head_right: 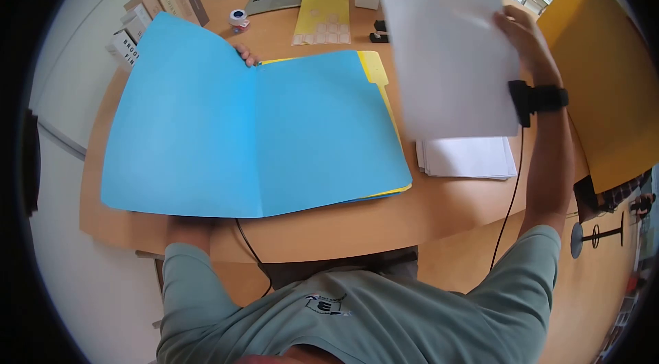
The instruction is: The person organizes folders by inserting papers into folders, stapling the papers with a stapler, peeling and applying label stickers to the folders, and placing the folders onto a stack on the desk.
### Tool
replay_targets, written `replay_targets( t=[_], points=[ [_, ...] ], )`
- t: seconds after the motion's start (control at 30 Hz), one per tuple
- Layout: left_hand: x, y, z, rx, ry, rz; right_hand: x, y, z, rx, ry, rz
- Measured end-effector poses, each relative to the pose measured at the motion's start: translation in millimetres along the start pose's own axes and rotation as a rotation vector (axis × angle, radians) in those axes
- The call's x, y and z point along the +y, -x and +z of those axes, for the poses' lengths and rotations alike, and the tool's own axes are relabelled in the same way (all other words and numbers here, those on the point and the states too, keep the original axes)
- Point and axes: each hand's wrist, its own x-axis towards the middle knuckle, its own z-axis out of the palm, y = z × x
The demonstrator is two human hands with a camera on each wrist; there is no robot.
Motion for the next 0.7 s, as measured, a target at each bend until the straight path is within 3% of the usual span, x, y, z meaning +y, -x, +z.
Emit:
replay_targets(
  t=[0.07,0.27,0.33,0.4,0.43,0.7],
  points=[
    [1.3,1.3,5.5,0.022,-0.014,0.003,10.3,-17.7,19.4,-0.129,0.007,-0.074],
    [-2.2,-1.9,9.8,-0.001,0.003,0.070,-2.0,-14.9,133.3,-0.416,-0.263,0.171],
    [-3.0,-1.6,11.2,-0.006,-0.001,0.089,3.7,-12.6,158.4,-0.484,-0.081,0.173],
    [-3.0,-2.2,12.2,-0.011,-0.005,0.106,7.6,-8.5,175.1,-0.541,0.065,0.176],
    [-3.0,-3.8,11.5,-0.011,-0.004,0.110,-20.0,8.2,176.5,-0.525,0.161,0.189],
    [-9.9,-7.4,3.0,-0.023,-0.006,0.126,-13.4,19.6,183.2,-0.650,0.003,0.259]
  ],
)
